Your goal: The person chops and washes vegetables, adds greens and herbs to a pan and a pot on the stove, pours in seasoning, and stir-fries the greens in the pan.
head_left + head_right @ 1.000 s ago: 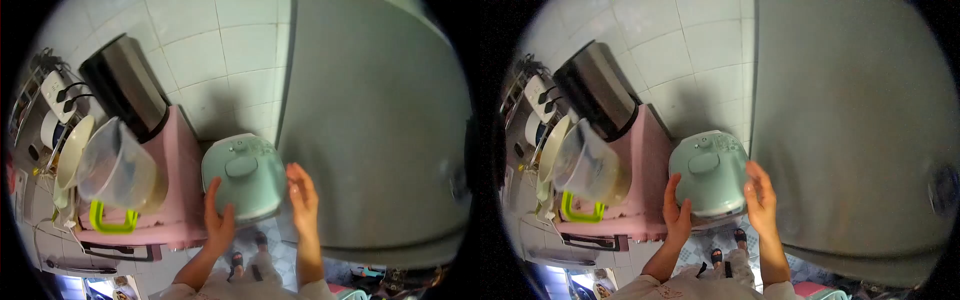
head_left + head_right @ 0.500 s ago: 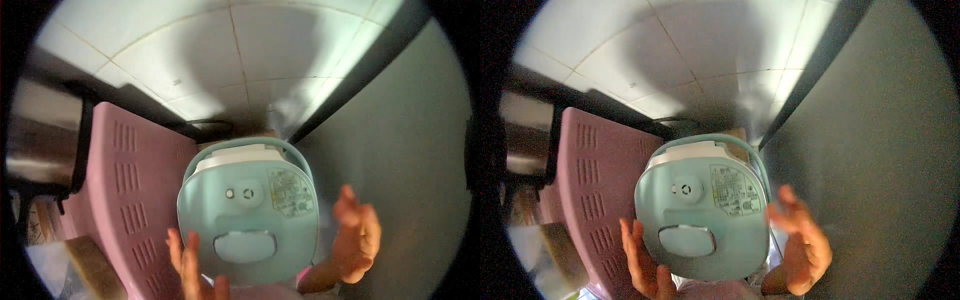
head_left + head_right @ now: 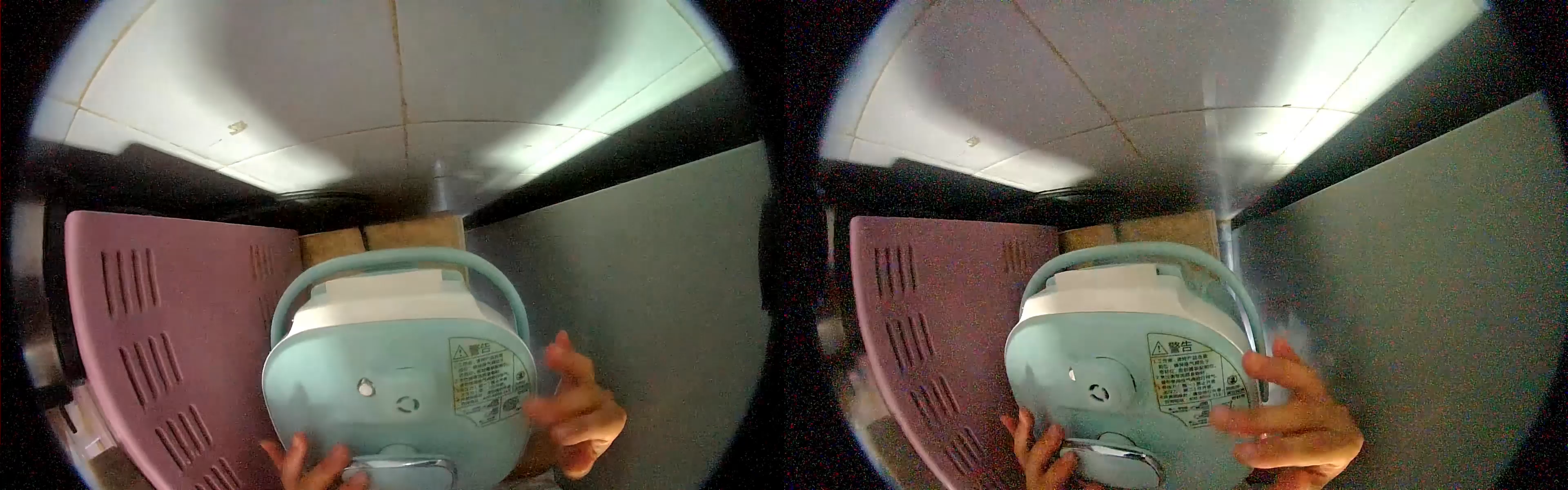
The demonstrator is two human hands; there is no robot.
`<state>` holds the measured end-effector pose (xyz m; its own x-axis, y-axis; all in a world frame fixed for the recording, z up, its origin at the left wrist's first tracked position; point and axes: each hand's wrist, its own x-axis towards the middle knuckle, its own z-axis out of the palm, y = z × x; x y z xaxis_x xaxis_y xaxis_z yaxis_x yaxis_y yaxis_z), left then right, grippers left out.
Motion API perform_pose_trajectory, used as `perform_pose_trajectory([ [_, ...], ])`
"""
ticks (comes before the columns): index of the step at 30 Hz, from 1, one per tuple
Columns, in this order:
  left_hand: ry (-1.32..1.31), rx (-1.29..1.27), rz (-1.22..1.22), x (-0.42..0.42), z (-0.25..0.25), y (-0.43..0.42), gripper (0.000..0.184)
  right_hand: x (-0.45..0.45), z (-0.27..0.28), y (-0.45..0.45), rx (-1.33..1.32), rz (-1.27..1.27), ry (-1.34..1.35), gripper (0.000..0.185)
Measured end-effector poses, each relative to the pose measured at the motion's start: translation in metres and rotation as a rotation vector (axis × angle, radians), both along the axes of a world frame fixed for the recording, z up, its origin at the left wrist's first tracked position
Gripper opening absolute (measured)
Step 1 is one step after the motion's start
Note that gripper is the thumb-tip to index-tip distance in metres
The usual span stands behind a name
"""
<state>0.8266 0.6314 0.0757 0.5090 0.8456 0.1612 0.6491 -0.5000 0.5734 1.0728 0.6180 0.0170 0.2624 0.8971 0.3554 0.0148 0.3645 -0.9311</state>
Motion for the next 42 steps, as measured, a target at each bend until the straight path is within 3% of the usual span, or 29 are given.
perform_pose_trajectory([
  [3,-0.020,-0.060,0.070,0.003,0.004,-0.003,0.031,-0.002,0.001,0.007,-0.026,-0.044,0.047,0.039],
  [5,0.003,-0.095,0.088,0.006,0.010,-0.004,0.029,0.007,-0.001,0.008,-0.029,0.152,-0.056,0.042],
  [12,-0.017,-0.169,0.175,0.016,0.016,0.000,0.026,-0.001,0.009,0.017,-0.132,0.039,-0.268,0.052],
  [14,-0.021,-0.175,0.195,0.017,0.015,-0.001,0.026,0.011,0.023,0.022,-0.319,0.258,-0.503,0.054],
  [21,-0.072,-0.095,0.103,0.005,0.005,0.006,0.031,0.004,0.024,0.034,-0.351,0.362,-0.632,0.049],
  [25,-0.213,0.025,0.160,0.014,-0.003,0.007,0.035,0.000,0.021,0.040,-0.246,0.299,-0.640,0.050],
  [26,-0.121,-0.069,0.156,0.013,0.009,0.007,0.037,-0.001,0.022,0.041,-0.231,0.295,-0.640,0.047],
  [31,-0.226,0.024,0.084,0.005,-0.003,0.005,0.042,-0.011,0.020,0.032,-0.156,0.167,-0.673,0.055],
  [33,-0.153,0.007,0.080,0.001,-0.001,0.001,0.042,-0.017,0.018,0.025,-0.158,0.106,-0.667,0.057],
  [35,-0.039,-0.025,0.074,0.008,0.004,-0.008,0.051,-0.012,0.021,0.013,-0.143,-0.177,-0.703,0.056],
  [38,-0.089,0.076,0.194,0.017,-0.001,-0.017,0.040,-0.018,0.027,-0.015,-0.087,-0.375,-0.589,0.045],
  [40,-0.055,0.127,0.161,0.017,0.002,-0.026,0.043,-0.027,0.038,-0.039,-0.033,-0.512,-0.387,0.027],
  [42,-0.046,0.153,0.152,0.012,0.001,-0.027,0.046,-0.045,0.032,-0.054,-0.017,-0.549,-0.332,0.022],
])
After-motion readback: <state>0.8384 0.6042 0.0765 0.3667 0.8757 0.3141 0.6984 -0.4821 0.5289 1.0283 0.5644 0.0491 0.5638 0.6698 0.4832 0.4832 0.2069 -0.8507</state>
